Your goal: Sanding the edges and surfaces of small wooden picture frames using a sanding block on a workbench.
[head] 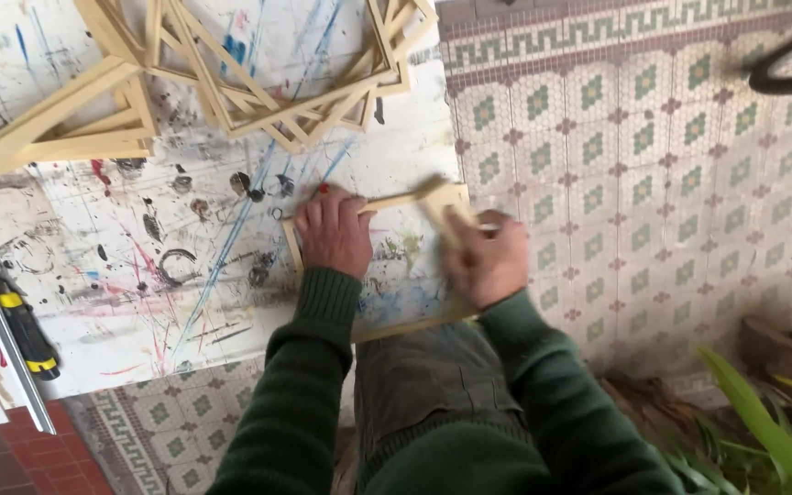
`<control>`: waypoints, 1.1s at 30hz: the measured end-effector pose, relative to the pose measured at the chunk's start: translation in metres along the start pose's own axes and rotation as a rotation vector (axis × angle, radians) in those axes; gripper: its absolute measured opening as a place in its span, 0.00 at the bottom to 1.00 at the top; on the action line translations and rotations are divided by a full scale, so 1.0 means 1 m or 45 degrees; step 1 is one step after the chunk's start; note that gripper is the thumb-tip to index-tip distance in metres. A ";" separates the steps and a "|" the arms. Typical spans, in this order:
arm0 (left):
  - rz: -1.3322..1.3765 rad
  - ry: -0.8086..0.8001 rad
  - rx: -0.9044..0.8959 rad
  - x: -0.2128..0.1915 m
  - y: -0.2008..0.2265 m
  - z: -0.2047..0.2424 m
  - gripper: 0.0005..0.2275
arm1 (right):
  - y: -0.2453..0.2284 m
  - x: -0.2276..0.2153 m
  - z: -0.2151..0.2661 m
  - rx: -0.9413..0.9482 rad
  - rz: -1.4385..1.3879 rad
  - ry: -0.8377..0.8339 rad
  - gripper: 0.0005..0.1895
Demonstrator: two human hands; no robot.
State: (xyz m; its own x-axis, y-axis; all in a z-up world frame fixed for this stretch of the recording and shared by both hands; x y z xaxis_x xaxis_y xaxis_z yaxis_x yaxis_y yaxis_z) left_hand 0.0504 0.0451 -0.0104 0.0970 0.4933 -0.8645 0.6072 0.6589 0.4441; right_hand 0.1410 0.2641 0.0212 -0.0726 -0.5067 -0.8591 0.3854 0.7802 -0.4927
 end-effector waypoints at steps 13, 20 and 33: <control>-0.028 -0.011 0.001 0.000 -0.001 -0.003 0.12 | 0.000 -0.004 -0.028 -0.151 0.137 0.274 0.20; -0.036 -0.001 0.011 0.003 -0.002 -0.004 0.11 | 0.015 0.030 -0.003 -0.125 -0.058 0.085 0.20; -0.038 -0.006 -0.021 -0.001 0.000 -0.004 0.13 | 0.018 0.000 -0.020 0.073 0.080 0.081 0.23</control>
State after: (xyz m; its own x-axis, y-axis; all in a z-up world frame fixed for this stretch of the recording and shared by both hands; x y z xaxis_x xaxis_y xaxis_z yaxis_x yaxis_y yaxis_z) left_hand 0.0471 0.0464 -0.0087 0.0828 0.4702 -0.8787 0.5966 0.6829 0.4216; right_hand 0.1299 0.2856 0.0094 -0.1045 -0.4314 -0.8961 0.4432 0.7864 -0.4303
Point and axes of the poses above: each hand's wrist, its own z-axis away from the middle knuckle, its own x-axis out of the palm, y = z × x, the point moved 1 cm from there along -z, towards the middle knuckle, and after that the axes turned 14 degrees about x, right-handed, at the moved point
